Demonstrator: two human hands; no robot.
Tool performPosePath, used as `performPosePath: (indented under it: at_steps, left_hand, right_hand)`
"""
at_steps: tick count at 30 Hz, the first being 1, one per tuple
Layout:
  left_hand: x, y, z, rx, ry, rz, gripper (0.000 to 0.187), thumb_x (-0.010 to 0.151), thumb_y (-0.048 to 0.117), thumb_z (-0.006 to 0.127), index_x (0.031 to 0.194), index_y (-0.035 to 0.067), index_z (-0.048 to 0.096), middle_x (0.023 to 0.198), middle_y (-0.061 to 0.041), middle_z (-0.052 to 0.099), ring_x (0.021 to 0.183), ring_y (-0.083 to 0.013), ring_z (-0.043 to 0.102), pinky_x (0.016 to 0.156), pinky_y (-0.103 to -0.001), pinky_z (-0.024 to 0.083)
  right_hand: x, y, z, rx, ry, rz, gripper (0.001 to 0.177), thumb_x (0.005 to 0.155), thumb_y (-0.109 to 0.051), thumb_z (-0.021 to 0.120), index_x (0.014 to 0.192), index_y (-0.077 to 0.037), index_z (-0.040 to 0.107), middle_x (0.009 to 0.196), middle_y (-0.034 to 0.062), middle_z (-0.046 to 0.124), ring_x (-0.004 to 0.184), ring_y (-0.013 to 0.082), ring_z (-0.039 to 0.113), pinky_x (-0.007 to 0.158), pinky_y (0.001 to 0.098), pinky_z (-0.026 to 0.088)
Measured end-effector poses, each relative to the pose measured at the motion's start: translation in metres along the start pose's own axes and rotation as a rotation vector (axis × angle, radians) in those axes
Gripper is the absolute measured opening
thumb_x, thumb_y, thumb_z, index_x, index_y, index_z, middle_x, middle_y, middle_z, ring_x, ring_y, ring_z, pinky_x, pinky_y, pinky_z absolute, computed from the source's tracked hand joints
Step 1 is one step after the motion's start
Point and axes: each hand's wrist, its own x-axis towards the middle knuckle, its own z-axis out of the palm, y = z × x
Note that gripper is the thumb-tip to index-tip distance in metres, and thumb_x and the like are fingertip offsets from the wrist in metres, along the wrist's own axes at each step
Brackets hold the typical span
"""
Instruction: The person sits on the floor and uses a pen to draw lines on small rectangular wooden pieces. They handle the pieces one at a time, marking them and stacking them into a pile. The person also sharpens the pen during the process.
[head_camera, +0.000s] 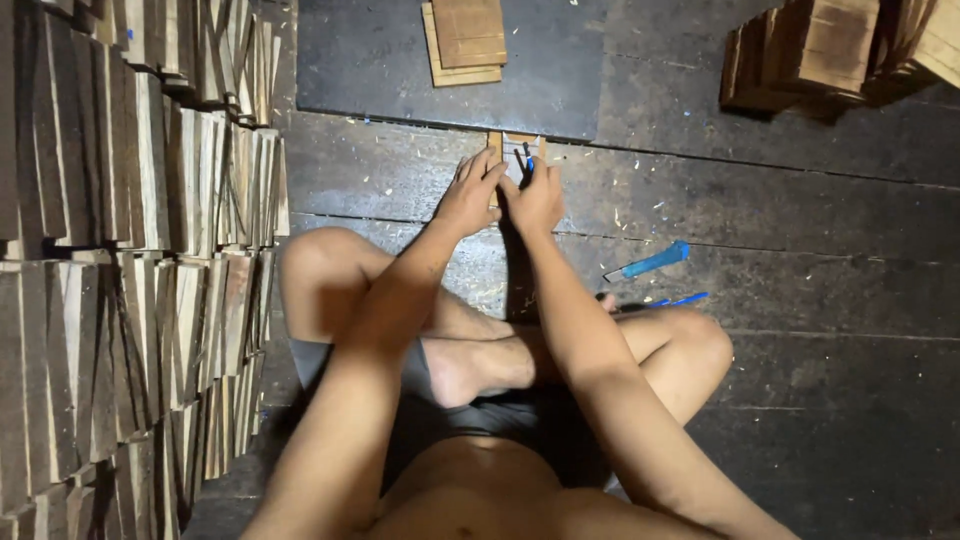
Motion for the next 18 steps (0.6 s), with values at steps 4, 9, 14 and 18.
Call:
performPosePath:
  at_steps: [4,9,14,18]
  left_hand:
    - [0.003,-0.009,0.005,0.011,0.033,0.001,0.080,0.083,0.030,0.081,0.153,0.009,0.048,0.160,-0.016,0.031,0.151,-0.0384,0.032,0.128,-0.054,0.022]
    - [0.003,0.001,-0.001,0.034,0.029,0.024,0.083,0.080,0.039,0.086,0.149,0.008,0.053,0.158,-0.012,0.037,0.149,-0.0355,0.036,0.126,-0.057,0.025]
    - [0.000,0.027,-0.023,0.055,-0.050,-0.044,0.089,0.082,0.046,0.083,0.152,0.004,0.048,0.163,-0.014,0.029,0.151,-0.0376,0.034,0.127,-0.058,0.023]
    - [-0.002,0.054,-0.048,0.097,-0.148,-0.150,0.077,0.094,0.046,0.069,0.158,0.011,0.043,0.170,-0.012,0.007,0.153,-0.0407,0.027,0.129,-0.057,0.022]
  right_hand:
    - [0.014,0.049,0.018,0.166,-0.014,-0.100,0.055,0.082,-0.039,0.087,0.128,-0.017,0.067,0.115,0.0113,0.065,0.117,0.0386,0.064,0.100,0.0500,0.051]
    - [0.003,0.069,0.011,0.131,-0.033,-0.279,0.051,0.080,-0.019,0.089,0.126,-0.014,0.069,0.131,0.0118,0.066,0.130,0.0368,0.059,0.109,0.0449,0.039]
    - [0.008,0.083,0.018,0.193,-0.002,-0.357,0.051,0.078,-0.021,0.091,0.124,-0.015,0.070,0.133,0.0105,0.068,0.130,0.0332,0.060,0.104,0.0427,0.042]
    - [0.006,0.068,0.010,0.391,-0.017,-0.338,0.058,0.072,-0.018,0.097,0.124,-0.010,0.072,0.133,0.0172,0.068,0.126,0.0415,0.060,0.104,0.0478,0.047]
